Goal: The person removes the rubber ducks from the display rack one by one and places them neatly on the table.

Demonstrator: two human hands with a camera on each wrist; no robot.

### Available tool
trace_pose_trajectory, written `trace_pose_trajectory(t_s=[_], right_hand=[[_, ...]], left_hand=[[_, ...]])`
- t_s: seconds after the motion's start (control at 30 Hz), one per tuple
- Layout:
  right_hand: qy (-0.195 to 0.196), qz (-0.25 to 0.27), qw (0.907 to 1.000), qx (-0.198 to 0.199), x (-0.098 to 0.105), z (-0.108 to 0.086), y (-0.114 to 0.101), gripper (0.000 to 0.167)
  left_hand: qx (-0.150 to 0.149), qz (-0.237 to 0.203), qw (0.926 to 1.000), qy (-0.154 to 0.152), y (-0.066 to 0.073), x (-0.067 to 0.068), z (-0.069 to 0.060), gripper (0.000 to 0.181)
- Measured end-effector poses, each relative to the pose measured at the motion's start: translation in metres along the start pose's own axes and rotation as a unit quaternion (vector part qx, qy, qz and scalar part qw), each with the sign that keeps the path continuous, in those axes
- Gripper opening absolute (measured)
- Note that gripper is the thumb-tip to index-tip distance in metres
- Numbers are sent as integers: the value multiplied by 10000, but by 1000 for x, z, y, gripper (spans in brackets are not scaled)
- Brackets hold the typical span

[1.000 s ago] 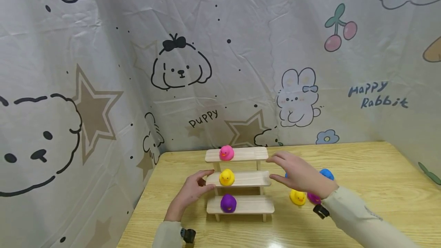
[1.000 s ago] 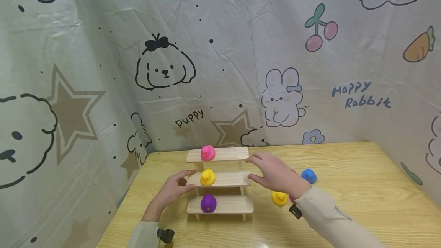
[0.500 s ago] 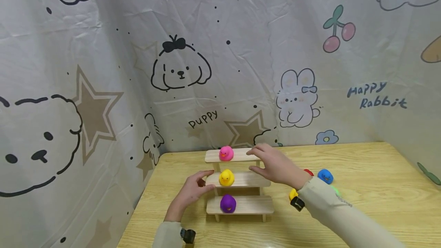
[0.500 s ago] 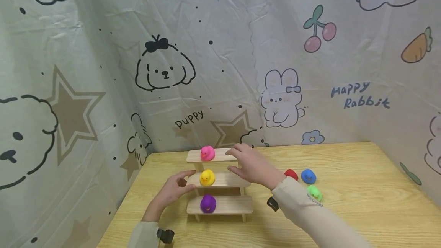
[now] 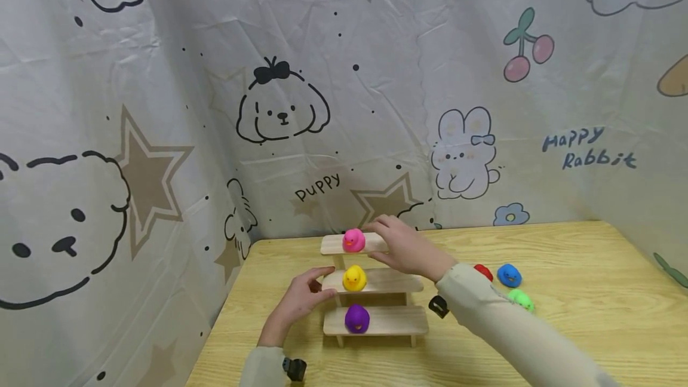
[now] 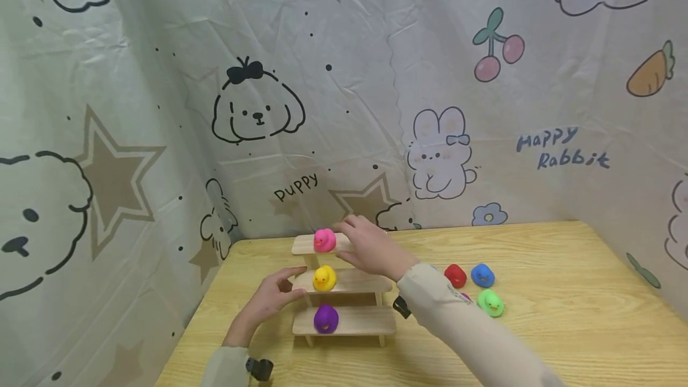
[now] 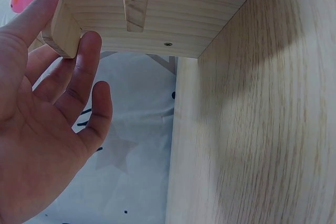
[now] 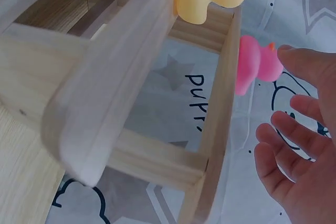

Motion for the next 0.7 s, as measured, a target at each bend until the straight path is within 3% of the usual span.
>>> trace_pose_trajectory(t_s=[0.37, 0.7], right_hand=[[-30, 218, 9994, -261, -16, 15, -4, 49], [190, 581, 9969, -495, -30, 20, 1, 44]], left_hand=[[-187, -34, 9998, -41, -1, 1, 0, 54], [-76, 5, 10000, -46, -1, -1, -1, 55]])
Point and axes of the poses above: each hand's wrist, its own z-axis towards the middle knuckle, its own x-axis out of the back of the hand, y = z × x, the point moved 3 cm from there along z, towards the middle knuckle, and after that the axes turned 3 degrees about -z, right-handed, at the moved point
